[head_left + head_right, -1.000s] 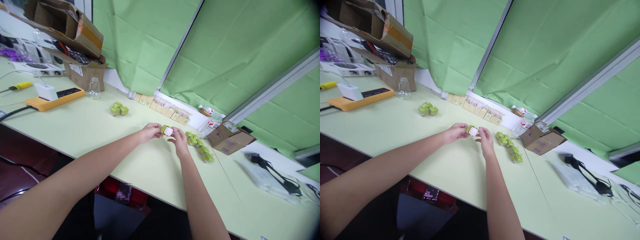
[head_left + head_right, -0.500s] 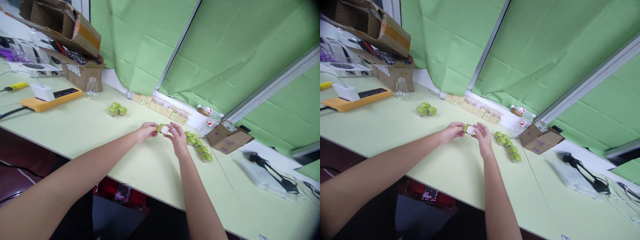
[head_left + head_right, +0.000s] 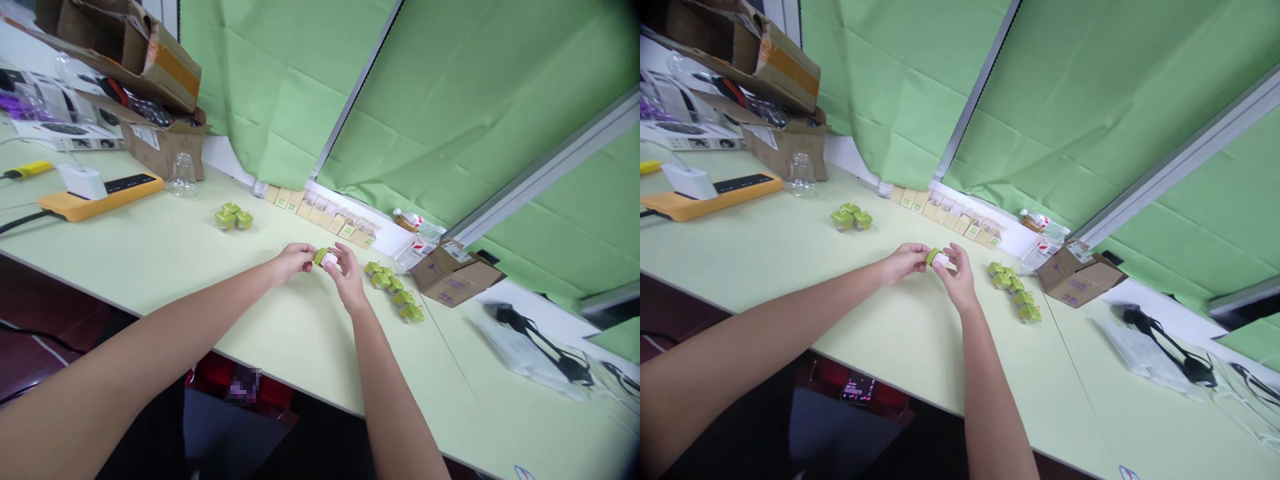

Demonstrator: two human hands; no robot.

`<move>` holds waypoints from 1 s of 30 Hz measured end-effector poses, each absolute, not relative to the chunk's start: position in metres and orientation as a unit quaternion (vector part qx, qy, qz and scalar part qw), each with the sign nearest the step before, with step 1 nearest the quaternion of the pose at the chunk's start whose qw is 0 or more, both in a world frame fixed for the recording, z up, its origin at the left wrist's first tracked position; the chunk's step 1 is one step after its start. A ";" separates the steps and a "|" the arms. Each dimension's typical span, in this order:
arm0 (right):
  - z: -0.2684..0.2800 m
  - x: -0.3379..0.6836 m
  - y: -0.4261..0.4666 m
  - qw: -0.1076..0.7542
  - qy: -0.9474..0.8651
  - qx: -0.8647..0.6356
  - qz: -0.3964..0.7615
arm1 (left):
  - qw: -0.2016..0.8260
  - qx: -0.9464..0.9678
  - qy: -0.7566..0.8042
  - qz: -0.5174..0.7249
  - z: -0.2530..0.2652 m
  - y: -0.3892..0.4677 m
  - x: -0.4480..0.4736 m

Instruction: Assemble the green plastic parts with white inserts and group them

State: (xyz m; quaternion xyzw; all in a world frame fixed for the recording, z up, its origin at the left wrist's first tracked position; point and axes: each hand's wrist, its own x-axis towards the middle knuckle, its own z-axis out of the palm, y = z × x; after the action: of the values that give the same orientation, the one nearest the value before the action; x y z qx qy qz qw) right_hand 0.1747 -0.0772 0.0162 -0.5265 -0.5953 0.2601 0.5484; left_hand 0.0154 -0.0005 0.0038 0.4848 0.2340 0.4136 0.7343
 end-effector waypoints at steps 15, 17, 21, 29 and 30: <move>0.015 0.171 -0.080 0.539 -0.591 -0.515 0.307 | 0.725 0.488 0.262 0.410 0.004 -0.001 0.015; 0.013 0.169 -0.079 0.523 -0.594 -0.537 0.291 | 0.736 0.489 0.242 0.400 0.004 -0.002 0.015; 0.012 0.171 -0.078 0.521 -0.585 -0.543 0.304 | 0.735 0.507 0.245 0.378 0.005 -0.005 0.016; 0.016 0.168 -0.080 0.530 -0.550 -0.525 0.375 | 0.730 0.496 0.245 0.400 0.005 -0.006 0.017; 0.016 0.168 -0.080 0.530 -0.546 -0.525 0.381 | 0.728 0.495 0.245 0.405 0.005 -0.005 0.018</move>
State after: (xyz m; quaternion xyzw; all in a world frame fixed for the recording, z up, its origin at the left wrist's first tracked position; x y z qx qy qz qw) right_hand 0.1675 -0.0805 0.0164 -0.5245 -0.5464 0.3810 0.5302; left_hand 0.0176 -0.0054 0.0053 0.4952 0.2454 0.4048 0.7285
